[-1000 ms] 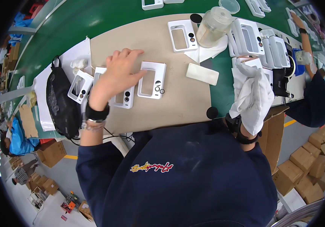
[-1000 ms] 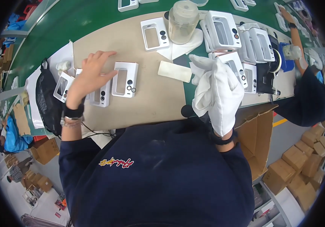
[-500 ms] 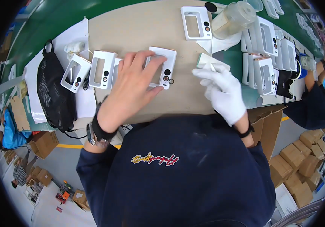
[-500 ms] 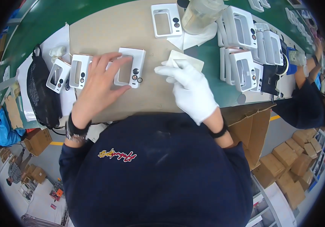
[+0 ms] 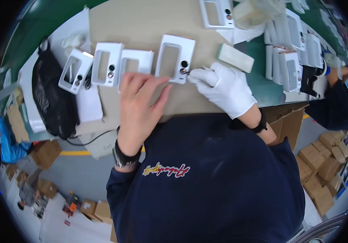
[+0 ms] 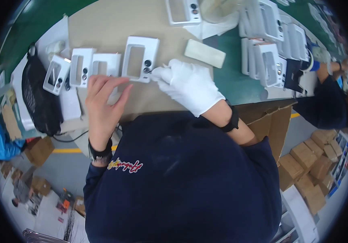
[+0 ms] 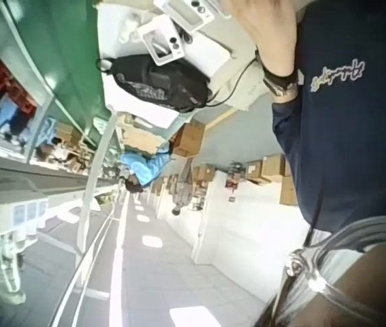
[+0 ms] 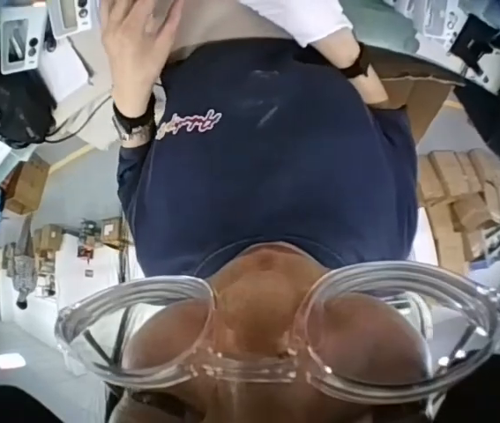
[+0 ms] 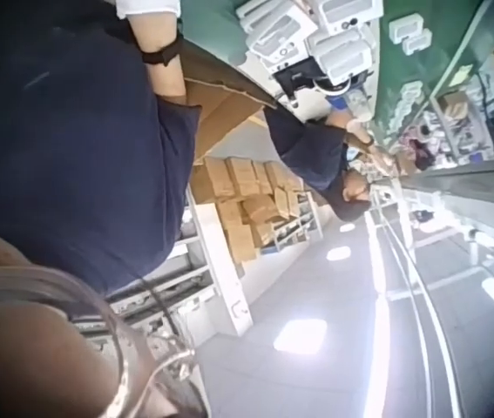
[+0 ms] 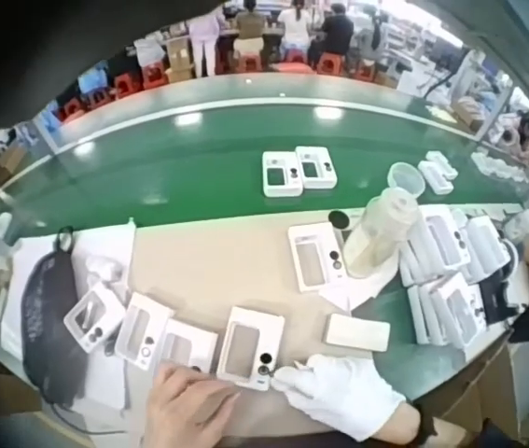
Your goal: The person picks up white plastic housings one at a time, wipes them with a cloth, and inserts a small black ring into each one. They carefully clean the various sides and gold-colored tops of the housings before placing them back on the table.
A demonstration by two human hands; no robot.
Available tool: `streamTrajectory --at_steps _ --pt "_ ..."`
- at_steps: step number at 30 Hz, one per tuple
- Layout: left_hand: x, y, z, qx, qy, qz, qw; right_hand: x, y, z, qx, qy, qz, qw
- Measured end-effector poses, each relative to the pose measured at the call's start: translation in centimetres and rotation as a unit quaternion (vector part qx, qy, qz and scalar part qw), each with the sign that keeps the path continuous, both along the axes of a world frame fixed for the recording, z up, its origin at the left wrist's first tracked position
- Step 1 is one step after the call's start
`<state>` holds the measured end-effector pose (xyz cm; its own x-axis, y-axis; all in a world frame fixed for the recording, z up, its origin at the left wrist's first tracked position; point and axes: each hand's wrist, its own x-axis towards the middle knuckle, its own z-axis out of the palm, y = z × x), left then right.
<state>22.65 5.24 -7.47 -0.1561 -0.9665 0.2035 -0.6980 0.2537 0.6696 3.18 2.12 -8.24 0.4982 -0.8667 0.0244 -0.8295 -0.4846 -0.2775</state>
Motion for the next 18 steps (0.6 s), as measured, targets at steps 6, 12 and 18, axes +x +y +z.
streamTrajectory --at_steps 6,12,18 --pt "-1.8 0.1 0.9 -0.001 -0.046 -0.023 0.999 -1.0 0.6 0.1 0.041 -0.177 -0.032 0.983" --pt "-4.1 -1.0 -0.4 -0.038 -0.085 -0.081 0.992 -2.5 1.8 2.9 0.260 -0.307 -0.225 0.887" --pt "-4.7 -1.4 -1.1 -0.047 -0.104 -0.059 0.992 -4.7 1.7 3.1 0.342 -0.418 -0.374 0.754"
